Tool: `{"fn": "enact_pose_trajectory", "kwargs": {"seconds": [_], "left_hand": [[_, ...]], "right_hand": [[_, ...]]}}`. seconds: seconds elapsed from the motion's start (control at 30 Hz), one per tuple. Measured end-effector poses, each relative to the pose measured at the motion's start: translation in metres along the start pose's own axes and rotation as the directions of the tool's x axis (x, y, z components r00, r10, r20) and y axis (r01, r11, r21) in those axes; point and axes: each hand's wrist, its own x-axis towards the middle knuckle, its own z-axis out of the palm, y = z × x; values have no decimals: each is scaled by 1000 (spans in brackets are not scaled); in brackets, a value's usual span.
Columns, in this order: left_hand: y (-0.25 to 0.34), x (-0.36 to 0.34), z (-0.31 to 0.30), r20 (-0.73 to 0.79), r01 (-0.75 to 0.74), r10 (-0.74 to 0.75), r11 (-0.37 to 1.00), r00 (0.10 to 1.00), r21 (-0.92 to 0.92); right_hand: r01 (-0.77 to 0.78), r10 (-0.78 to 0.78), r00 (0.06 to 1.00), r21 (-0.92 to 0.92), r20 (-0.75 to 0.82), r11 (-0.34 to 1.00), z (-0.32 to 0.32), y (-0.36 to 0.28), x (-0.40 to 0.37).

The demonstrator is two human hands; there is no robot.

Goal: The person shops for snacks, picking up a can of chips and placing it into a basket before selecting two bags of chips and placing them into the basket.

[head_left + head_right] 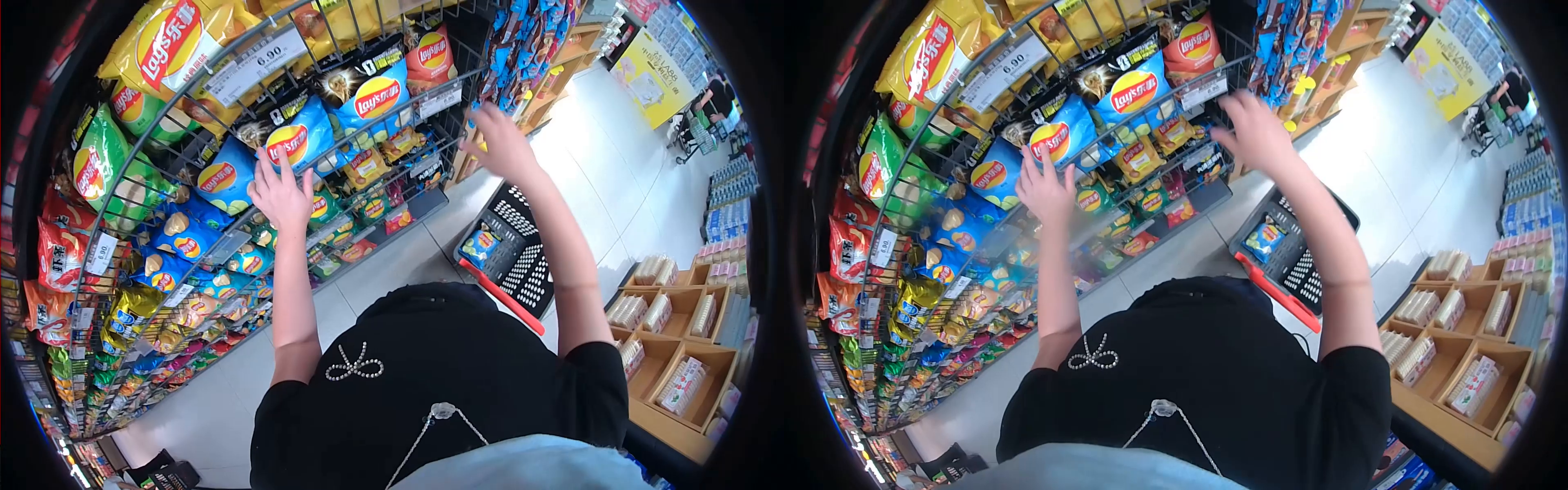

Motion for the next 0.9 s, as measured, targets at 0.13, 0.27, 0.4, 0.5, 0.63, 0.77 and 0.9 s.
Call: {"fn": "enact_pose_trajectory", "kwargs": {"seconds": [0.13, 0.27, 0.4, 0.5, 0.63, 0.77, 0.9], "left_hand": [[1, 2, -4, 47, 9, -10, 1000, 999, 21], [3, 3, -9, 73, 14, -17, 999, 997, 39], [2, 4, -10, 80, 8, -12, 999, 997, 40], [4, 5, -12, 80, 12, -15, 999, 997, 47], [5, 6, -15, 79, 20, -23, 999, 997, 34], [4, 6, -13, 51, 16, -17, 1000, 999, 22], [4, 3, -11, 44, 16, -17, 1000, 999, 23]], "right_hand": [[-65, 55, 993, -97, -105, 993, 44, 31, 108], [-214, 199, 977, -288, -82, 933, 85, 45, 176], [-263, 247, 963, -183, -105, 947, 94, 37, 211], [-258, 274, 953, -130, 132, 957, 87, 32, 222], [-165, 190, 964, -145, 187, 976, 82, 38, 221], [-77, 117, 984, -266, 138, 961, 78, 47, 214], [-60, 75, 996, -251, 53, 966, 63, 47, 195]]}}
